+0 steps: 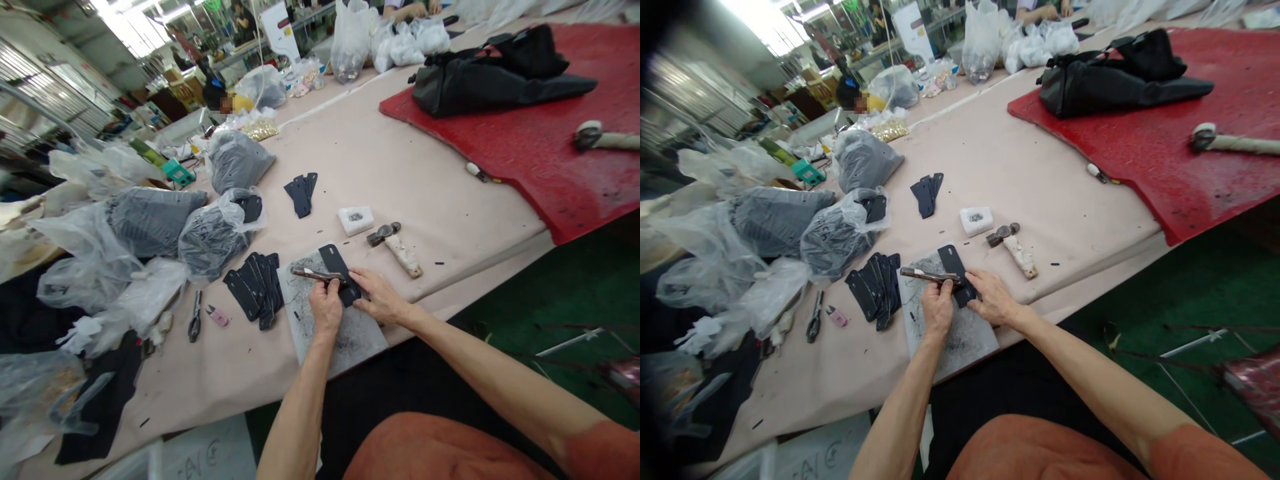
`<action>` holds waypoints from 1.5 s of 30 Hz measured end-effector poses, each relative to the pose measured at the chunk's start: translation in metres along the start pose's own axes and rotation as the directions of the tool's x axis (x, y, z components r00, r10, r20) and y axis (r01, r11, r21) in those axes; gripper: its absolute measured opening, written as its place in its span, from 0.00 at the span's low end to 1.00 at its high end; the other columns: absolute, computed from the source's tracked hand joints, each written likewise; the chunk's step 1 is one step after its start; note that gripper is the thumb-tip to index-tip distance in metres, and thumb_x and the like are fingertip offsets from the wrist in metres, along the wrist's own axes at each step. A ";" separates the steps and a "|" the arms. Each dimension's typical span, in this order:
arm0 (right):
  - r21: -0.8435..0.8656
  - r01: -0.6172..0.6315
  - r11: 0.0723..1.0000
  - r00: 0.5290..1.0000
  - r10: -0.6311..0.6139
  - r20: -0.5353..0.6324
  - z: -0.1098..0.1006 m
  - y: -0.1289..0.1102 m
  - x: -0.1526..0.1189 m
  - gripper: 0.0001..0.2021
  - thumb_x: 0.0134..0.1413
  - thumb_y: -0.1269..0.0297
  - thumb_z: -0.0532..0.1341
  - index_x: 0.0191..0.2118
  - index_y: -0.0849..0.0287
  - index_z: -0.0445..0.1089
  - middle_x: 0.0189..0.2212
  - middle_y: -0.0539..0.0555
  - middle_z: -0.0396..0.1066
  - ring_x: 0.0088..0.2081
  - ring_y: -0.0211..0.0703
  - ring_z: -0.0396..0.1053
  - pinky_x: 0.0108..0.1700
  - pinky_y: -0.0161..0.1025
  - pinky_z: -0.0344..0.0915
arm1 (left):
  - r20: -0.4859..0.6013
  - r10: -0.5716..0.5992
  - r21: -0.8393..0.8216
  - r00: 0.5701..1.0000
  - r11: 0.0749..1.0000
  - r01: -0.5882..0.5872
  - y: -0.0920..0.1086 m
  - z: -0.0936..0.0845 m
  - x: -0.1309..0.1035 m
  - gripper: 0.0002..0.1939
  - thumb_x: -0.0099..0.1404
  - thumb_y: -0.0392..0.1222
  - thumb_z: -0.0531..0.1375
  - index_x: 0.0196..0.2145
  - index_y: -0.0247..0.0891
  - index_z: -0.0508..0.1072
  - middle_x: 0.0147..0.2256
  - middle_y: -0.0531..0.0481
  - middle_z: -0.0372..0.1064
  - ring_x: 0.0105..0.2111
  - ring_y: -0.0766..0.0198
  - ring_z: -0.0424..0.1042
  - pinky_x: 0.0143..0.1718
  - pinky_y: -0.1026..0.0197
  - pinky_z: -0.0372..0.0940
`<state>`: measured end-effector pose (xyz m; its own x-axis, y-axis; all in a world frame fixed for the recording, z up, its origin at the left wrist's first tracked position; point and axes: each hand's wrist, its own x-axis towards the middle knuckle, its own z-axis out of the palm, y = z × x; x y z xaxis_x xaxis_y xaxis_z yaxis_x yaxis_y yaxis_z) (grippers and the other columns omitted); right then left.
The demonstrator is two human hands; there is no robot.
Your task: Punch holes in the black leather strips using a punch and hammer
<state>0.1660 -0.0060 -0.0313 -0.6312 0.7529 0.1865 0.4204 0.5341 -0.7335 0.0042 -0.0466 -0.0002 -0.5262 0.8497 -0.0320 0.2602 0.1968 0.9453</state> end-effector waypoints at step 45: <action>-0.008 -0.100 0.995 0.990 0.099 -0.101 0.006 -0.010 0.010 0.30 0.49 0.64 0.65 0.59 0.62 0.65 0.58 0.64 0.66 0.59 0.56 0.61 0.59 0.54 0.58 | 0.084 0.243 0.150 0.966 0.956 -0.253 -0.005 -0.008 -0.015 0.10 0.65 0.43 0.59 0.39 0.39 0.78 0.40 0.47 0.79 0.42 0.58 0.77 0.49 0.53 0.71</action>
<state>0.1518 -0.0063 -0.0254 -0.5172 0.8371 0.1782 0.4867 0.4590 -0.7433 0.0040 -0.0648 -0.0021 -0.3771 0.9103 0.1710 0.5036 0.0466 0.8627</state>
